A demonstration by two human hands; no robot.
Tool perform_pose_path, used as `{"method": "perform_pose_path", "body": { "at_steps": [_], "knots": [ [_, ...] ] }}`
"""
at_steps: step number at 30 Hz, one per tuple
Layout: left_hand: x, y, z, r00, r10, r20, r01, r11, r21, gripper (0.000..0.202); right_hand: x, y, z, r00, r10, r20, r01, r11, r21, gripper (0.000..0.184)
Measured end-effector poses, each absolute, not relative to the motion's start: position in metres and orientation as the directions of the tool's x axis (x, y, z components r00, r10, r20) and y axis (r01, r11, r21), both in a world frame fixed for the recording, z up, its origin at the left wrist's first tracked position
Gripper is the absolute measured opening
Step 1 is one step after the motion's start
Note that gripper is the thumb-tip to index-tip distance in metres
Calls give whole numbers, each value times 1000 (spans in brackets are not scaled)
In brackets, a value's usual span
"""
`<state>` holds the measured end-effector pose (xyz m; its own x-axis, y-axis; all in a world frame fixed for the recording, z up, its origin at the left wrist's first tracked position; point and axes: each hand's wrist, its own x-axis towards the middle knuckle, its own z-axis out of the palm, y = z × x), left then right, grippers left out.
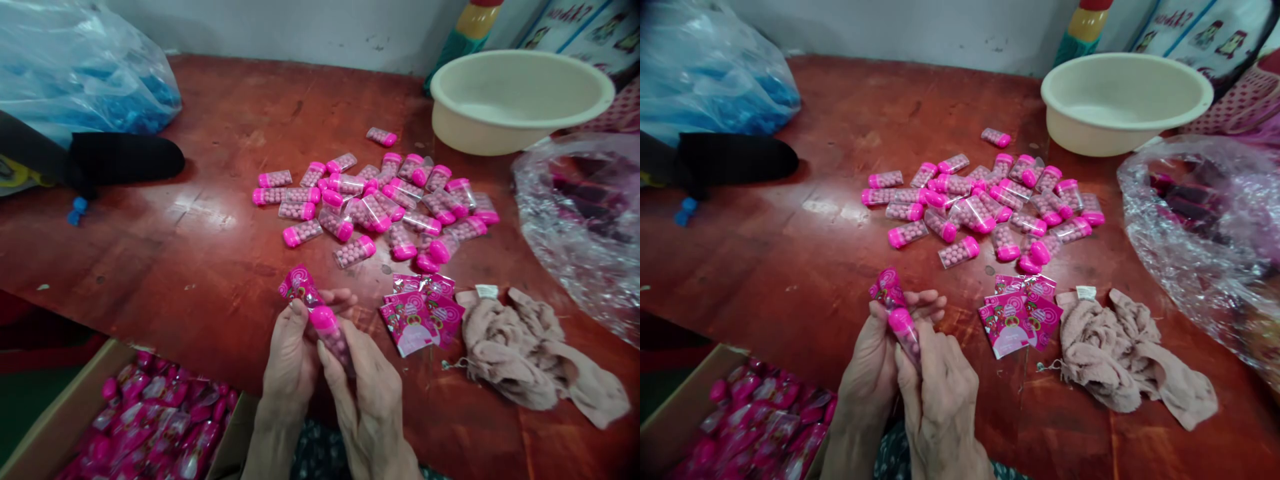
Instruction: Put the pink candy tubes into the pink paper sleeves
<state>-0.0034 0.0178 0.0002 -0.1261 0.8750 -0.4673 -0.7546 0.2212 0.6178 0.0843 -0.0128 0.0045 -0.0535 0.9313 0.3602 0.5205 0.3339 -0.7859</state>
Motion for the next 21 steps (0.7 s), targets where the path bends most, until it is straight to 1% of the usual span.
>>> {"method": "perform_pose_path", "body": {
  "at_steps": [3,4,5,7,9,10,12,14,15,19,21],
  "knots": [
    [-4,15,-2,-121,876,-466,-742,232,629,30,86,-12,1,-32,950,309,492,284,-823,28],
    [-4,15,-2,-119,872,-475,-746,237,623,28,86,-12,1,-32,965,260,454,245,-856,29],
    [-4,15,-2,-116,865,-487,-752,244,612,28,87,-11,2,-40,982,185,397,186,-899,30],
    [-2,14,-1,-108,848,-519,-770,260,583,30,90,-7,7,-91,996,-6,232,15,-973,29],
    [0,14,0,-89,835,-542,-780,280,560,35,93,-3,12,-169,970,-174,76,-163,-984,25],
    [1,14,1,-80,833,-547,-781,289,554,38,95,0,14,-197,954,-227,21,-228,-974,23],
    [3,15,4,-60,836,-546,-765,313,562,44,97,3,15,-219,934,-282,-27,-295,-955,19],
    [4,17,5,-51,837,-545,-727,343,595,46,98,3,12,-202,934,-296,-10,-304,-953,20],
    [3,17,5,-58,840,-540,-704,349,619,44,99,2,11,-194,937,-291,24,-291,-956,20],
    [-2,19,6,-86,868,-489,-638,329,696,28,98,-4,5,-198,943,-269,245,-218,-945,21],
    [-5,19,6,-71,876,-478,-619,337,710,26,97,-6,4,-208,940,-271,310,-199,-930,22]
  ]
}}
